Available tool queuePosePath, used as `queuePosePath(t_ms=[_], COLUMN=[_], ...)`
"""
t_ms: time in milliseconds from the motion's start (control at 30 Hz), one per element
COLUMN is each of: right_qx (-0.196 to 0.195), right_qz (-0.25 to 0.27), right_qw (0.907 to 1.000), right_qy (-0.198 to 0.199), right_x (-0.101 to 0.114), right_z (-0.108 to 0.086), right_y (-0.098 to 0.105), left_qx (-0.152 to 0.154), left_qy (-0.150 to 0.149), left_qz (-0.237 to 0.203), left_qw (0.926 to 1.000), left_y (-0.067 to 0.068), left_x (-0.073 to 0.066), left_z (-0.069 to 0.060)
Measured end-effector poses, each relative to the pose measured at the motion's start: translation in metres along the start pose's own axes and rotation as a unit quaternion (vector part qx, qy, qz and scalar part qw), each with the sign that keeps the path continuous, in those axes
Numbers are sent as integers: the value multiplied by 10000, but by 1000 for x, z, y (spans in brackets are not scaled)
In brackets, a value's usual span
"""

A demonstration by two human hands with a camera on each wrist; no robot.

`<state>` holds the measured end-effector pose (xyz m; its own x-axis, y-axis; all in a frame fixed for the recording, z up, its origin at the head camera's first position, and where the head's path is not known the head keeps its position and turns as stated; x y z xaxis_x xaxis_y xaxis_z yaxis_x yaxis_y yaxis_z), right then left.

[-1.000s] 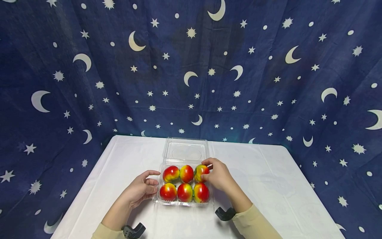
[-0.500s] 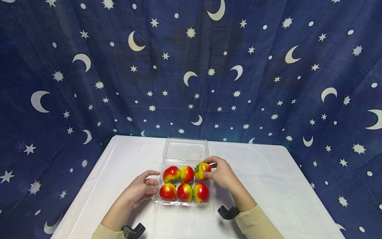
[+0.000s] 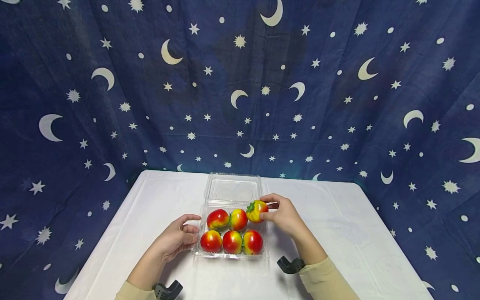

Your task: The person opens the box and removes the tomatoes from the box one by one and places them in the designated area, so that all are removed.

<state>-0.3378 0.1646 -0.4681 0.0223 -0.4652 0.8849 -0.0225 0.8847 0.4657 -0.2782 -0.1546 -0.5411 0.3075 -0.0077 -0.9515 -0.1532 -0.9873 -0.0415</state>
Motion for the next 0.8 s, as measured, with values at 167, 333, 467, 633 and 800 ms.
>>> queuePosePath(t_ms=[167,333,467,633,800], right_qx=[-62,-172,-236,-264,-358], right_qz=[157,410,562,816,1069], right_qw=[9999,9989,9980,9961,9933], right_qy=[-35,-126,-144,-203,-248], right_x=[-3,-8,-12,-18,-25], right_z=[2,4,6,8,9], right_y=[6,11,16,21,27], left_qx=[-21,-33,-29,-34,-21], left_qy=[3,8,2,-10,-19], left_qz=[18,49,47,42,42], left_qw=[10000,10000,10000,10000,10000], left_y=[0,0,0,0,0], left_x=[0,1,0,1,1], left_z=[0,0,0,1,1])
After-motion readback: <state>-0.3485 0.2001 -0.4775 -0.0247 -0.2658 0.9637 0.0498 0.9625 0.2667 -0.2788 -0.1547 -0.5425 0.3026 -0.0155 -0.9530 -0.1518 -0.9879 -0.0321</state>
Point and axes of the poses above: each hand's wrist, its own z-axis towards the middle knuckle, its own y-axis out of the back of the hand, x = y × z, the point moved 10 cm from there along z, towards the middle knuckle, and after that the axes turned 5 degrees about -x, right-handed, at the moved point
